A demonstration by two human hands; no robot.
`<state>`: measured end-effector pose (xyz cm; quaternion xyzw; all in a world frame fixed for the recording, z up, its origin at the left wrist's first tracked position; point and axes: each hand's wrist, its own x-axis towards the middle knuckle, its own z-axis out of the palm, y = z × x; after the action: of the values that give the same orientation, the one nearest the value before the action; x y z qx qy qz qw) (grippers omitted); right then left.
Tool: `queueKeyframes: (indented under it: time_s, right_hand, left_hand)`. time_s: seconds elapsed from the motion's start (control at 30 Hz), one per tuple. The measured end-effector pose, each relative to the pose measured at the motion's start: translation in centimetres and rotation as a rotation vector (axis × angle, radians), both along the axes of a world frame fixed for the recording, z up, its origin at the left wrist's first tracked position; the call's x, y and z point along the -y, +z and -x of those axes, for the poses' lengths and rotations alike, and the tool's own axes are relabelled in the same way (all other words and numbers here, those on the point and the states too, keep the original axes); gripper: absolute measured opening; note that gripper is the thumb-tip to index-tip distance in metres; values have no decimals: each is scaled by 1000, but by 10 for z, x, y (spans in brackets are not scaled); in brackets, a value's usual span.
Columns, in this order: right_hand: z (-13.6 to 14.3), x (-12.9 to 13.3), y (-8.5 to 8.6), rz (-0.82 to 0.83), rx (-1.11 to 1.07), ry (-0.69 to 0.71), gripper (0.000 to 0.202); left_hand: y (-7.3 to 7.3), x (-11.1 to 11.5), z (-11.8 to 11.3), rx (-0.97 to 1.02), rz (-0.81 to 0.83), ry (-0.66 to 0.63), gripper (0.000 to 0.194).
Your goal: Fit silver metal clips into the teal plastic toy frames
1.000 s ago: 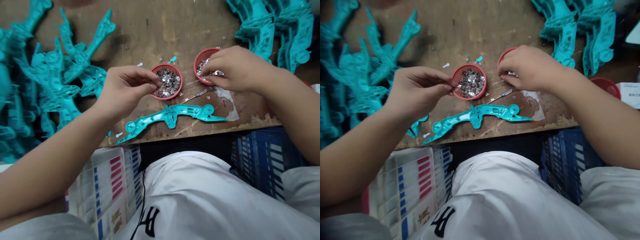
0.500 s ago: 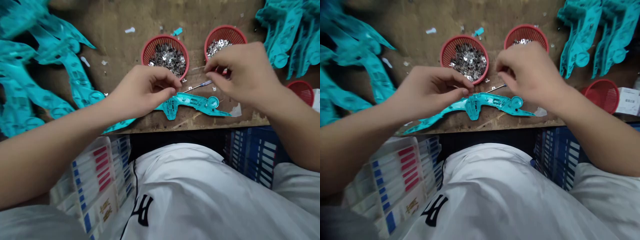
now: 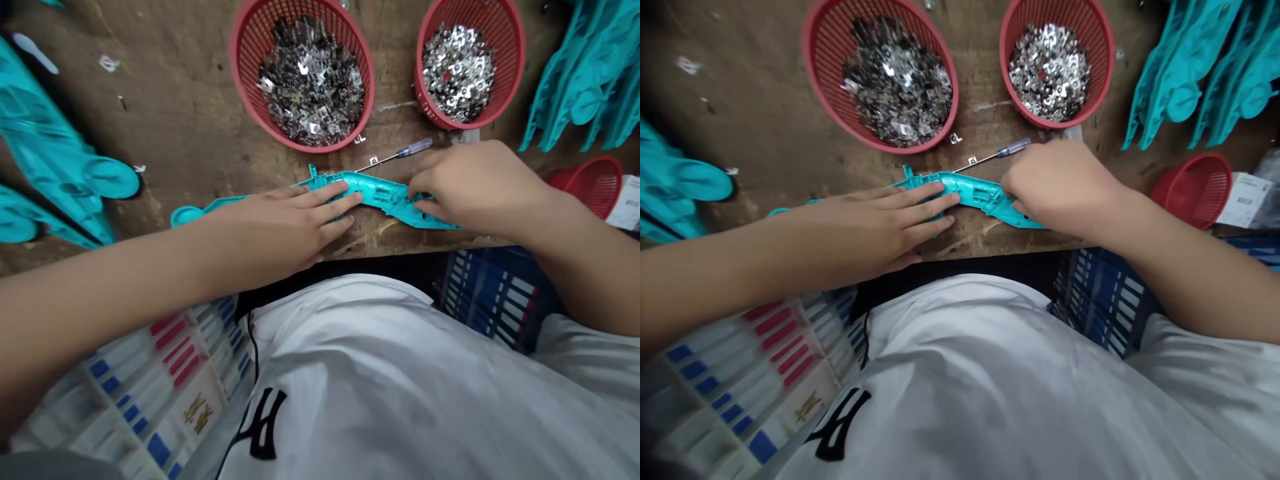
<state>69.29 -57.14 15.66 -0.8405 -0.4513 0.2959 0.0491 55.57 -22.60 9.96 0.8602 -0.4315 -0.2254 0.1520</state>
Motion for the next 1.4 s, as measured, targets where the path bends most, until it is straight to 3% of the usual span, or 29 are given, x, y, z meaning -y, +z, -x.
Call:
queueKeyframes:
  time_s: [0.13,0.27,0.4,0.5,0.63,0.73,0.9,0.97,1.1,1.17,1.4]
  right_hand:
    - [6,-23,13,294,121,116,21]
    - [13,-33,17,348,137,185,34]
    - [14,-30,17,347,138,170,35]
    - [7,-24,16,196,84,67,29]
    - [-2,-15,9,-32,-36,-206,24]
    - [-3,-12,2,-147,-100,-366,19]
    - [-1,-19,-9,-248,-294,-511,18]
    - [-2,-20,-12,-215,-353,-499,22]
    - [-4,-17,-17,-121,-340,-312,20]
    - [-4,-16,-18,-116,-342,-293,26]
    - [-5,-17,-12,-7,-338,-310,35]
  left_hand:
    - [7,3,0,65,-41,-29,65]
    - [10,4,-2,75,-89,-89,67]
    - [9,4,1,55,-17,-23,69]
    - [7,4,3,10,67,52,79]
    - [8,7,3,-13,98,95,91]
    - [10,11,3,3,71,81,88]
    - [10,15,9,12,76,92,85]
    - [10,16,11,30,46,60,89]
    - [7,16,11,38,4,21,101]
    - [6,15,11,31,18,31,102]
    - [2,14,12,-15,57,72,81]
